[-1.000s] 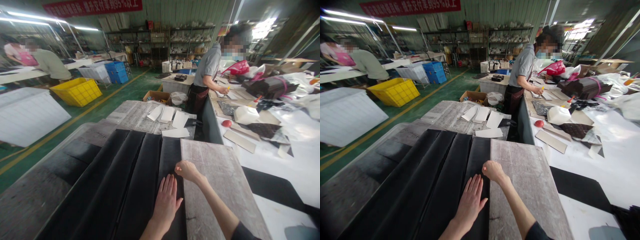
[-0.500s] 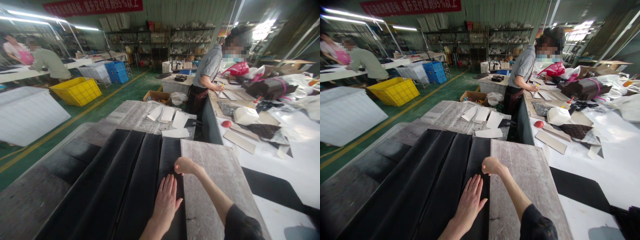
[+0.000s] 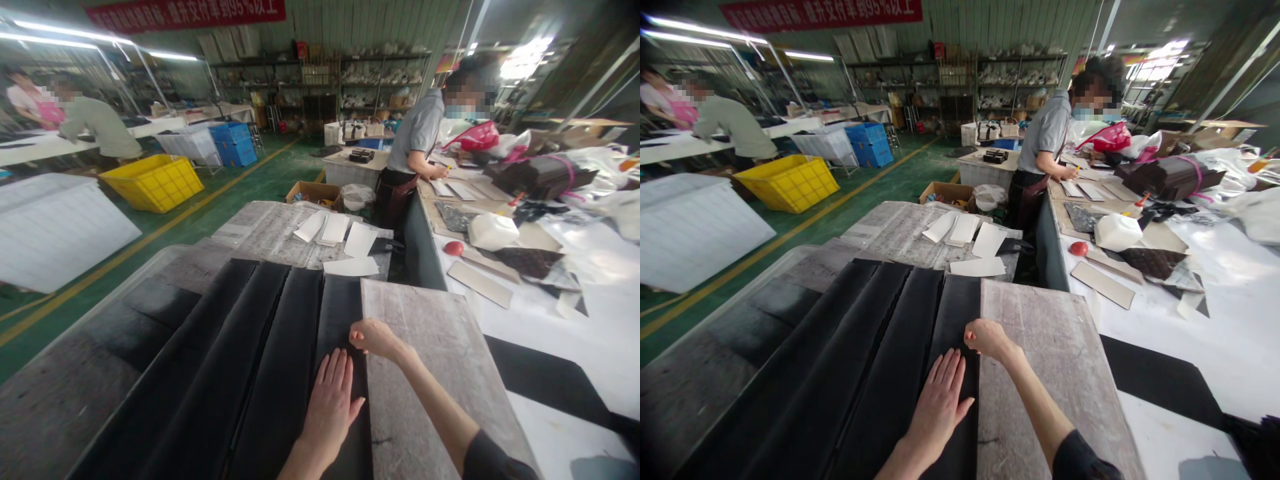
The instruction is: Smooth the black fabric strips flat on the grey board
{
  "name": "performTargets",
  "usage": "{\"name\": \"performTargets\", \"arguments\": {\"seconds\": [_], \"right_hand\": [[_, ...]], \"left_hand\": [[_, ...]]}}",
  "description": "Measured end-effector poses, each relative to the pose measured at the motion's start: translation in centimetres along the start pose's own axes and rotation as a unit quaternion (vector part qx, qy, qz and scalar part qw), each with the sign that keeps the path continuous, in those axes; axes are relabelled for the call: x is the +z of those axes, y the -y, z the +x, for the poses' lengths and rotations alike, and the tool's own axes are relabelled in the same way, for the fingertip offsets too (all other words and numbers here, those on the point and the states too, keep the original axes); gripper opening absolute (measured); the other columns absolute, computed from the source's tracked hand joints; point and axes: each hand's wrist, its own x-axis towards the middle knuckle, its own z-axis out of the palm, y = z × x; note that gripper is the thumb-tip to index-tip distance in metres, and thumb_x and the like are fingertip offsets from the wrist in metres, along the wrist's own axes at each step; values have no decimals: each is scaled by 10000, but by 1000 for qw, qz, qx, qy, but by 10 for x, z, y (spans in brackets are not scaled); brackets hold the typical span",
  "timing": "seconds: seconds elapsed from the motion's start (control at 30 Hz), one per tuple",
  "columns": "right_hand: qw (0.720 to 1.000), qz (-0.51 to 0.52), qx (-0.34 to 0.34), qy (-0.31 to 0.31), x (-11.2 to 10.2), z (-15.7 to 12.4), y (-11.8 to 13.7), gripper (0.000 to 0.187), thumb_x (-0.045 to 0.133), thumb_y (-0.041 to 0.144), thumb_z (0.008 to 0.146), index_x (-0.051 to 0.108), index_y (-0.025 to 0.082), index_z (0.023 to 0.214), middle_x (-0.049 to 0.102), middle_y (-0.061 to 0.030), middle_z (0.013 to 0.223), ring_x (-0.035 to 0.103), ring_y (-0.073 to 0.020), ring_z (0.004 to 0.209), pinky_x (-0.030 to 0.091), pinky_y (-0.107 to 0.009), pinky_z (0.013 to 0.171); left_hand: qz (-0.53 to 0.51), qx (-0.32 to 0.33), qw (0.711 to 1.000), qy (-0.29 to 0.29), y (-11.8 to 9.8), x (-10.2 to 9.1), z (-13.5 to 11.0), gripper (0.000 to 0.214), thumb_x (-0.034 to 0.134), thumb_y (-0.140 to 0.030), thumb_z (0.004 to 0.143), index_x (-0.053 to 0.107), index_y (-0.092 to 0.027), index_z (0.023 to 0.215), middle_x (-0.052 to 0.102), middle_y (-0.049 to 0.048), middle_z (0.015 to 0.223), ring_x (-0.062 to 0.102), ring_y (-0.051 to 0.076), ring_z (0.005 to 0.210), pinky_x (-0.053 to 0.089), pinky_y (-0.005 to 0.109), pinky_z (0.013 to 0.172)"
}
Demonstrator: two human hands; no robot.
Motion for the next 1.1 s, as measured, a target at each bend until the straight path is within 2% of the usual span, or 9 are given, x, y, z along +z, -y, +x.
{"name": "performTargets", "arguments": {"seconds": [0.13,0.3,0.43,0.63,0.83,1.1], "right_hand": [[995,21,-24,-89,12,-21,-9,218,529,209,886,712,264,990,728,5,1047,686,-144,896,456,-234,742],[974,99,-84,-187,47,-38,-28,190,542,211,916,716,278,953,669,-1,1127,659,-151,1019,498,-245,853],[960,123,-77,-241,68,-40,-37,183,555,205,913,722,278,933,663,-22,1148,641,-183,1092,521,-293,909],[964,120,-59,-232,63,-41,-31,192,563,159,896,711,268,951,663,-20,1142,641,-181,1087,523,-291,904],[962,121,-57,-238,62,-40,-29,187,564,141,890,700,261,940,663,-15,1119,646,-176,1064,519,-280,889],[957,111,-77,-255,68,-42,-31,195,557,160,909,694,278,979,657,-27,1125,633,-192,1063,529,-301,885]], "left_hand": [[9,3,1000,-5,1,1,2,672,660,-452,873,505,-55,1393,491,193,1488,464,331,1382,462,501,1127],[-23,-5,999,36,6,-7,12,691,724,-481,823,543,-91,1363,538,177,1449,518,336,1328,473,506,1108],[-51,-19,997,62,10,-15,19,759,786,-439,768,514,-106,1394,522,148,1469,516,339,1312,474,504,1097],[-51,-18,996,71,12,-14,18,810,782,-476,772,480,-111,1428,476,130,1515,484,333,1338,462,511,1105],[-41,-5,998,49,15,-6,13,854,694,-649,794,487,-121,1433,427,149,1547,397,353,1422,393,546,1163],[-17,-1,999,49,13,-5,12,849,678,-643,812,469,-121,1448,416,147,1554,392,350,1428,397,554,1163]]}}
